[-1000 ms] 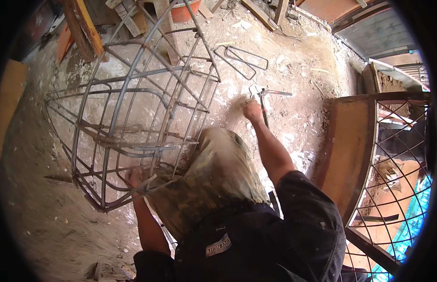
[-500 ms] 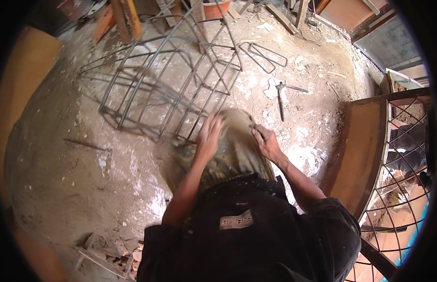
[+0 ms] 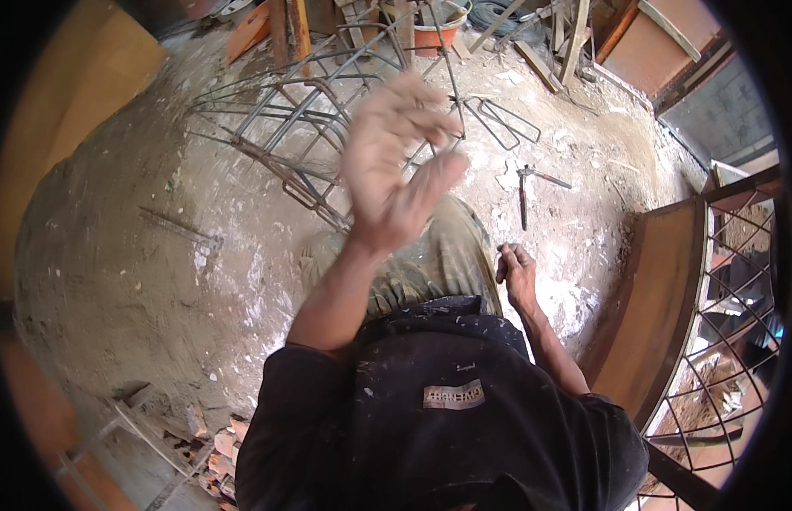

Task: The person assembles a metal frame by bending and connecting metal rods using a hammer. They repeatedly adjust the frame's position and secure joints by striking them with the hammer.

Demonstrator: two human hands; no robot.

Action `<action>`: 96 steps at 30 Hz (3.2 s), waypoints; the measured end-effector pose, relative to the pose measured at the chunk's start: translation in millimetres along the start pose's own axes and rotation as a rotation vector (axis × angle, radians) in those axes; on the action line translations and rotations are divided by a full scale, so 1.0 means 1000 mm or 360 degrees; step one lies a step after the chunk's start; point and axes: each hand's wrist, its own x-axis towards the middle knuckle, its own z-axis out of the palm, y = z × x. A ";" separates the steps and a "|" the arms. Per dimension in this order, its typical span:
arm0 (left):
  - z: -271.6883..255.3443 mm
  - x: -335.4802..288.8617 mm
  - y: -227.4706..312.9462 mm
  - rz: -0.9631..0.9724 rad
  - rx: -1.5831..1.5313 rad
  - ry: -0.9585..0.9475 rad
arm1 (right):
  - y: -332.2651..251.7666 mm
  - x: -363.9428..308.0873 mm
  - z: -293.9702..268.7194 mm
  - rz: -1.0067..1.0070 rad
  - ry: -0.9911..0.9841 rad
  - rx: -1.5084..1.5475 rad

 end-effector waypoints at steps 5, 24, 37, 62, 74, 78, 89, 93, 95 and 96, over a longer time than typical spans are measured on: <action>0.006 0.052 0.111 0.1042 0.0199 -0.0107 | -0.023 0.039 0.025 -0.0104 -0.0041 0.0128; 0.025 0.041 0.180 0.1464 0.0494 -0.0117 | 0.027 -0.021 0.007 -0.0277 0.0011 -0.0554; 0.048 -0.002 0.210 0.0091 0.0360 -0.0521 | 0.042 0.010 0.002 -0.0178 -0.0027 -0.0160; 0.041 -0.039 0.121 -0.0030 -0.0775 -0.1702 | -0.026 0.066 0.010 -0.0456 0.0359 0.0115; -0.002 -0.109 -0.026 -0.1014 0.0440 -0.0075 | -0.109 -0.005 0.051 -0.0795 -0.0124 -0.0483; 0.002 -0.122 -0.037 -0.1113 0.0405 -0.0132 | -0.079 -0.040 0.064 -0.0818 -0.0372 -0.0671; -0.021 -0.144 -0.066 -0.1497 -0.0682 0.0505 | -0.026 -0.053 0.052 -0.0525 -0.0605 -0.0736; -0.016 -0.136 -0.086 -0.1476 -0.0805 0.0512 | -0.025 -0.046 0.025 -0.0754 -0.0550 -0.1059; -0.011 -0.128 -0.095 -0.1478 -0.0833 0.0508 | -0.019 -0.038 0.014 -0.1094 -0.0448 -0.1276; -0.007 -0.123 -0.099 -0.1484 -0.0818 0.0513 | -0.018 -0.038 0.011 -0.1069 -0.0405 -0.1195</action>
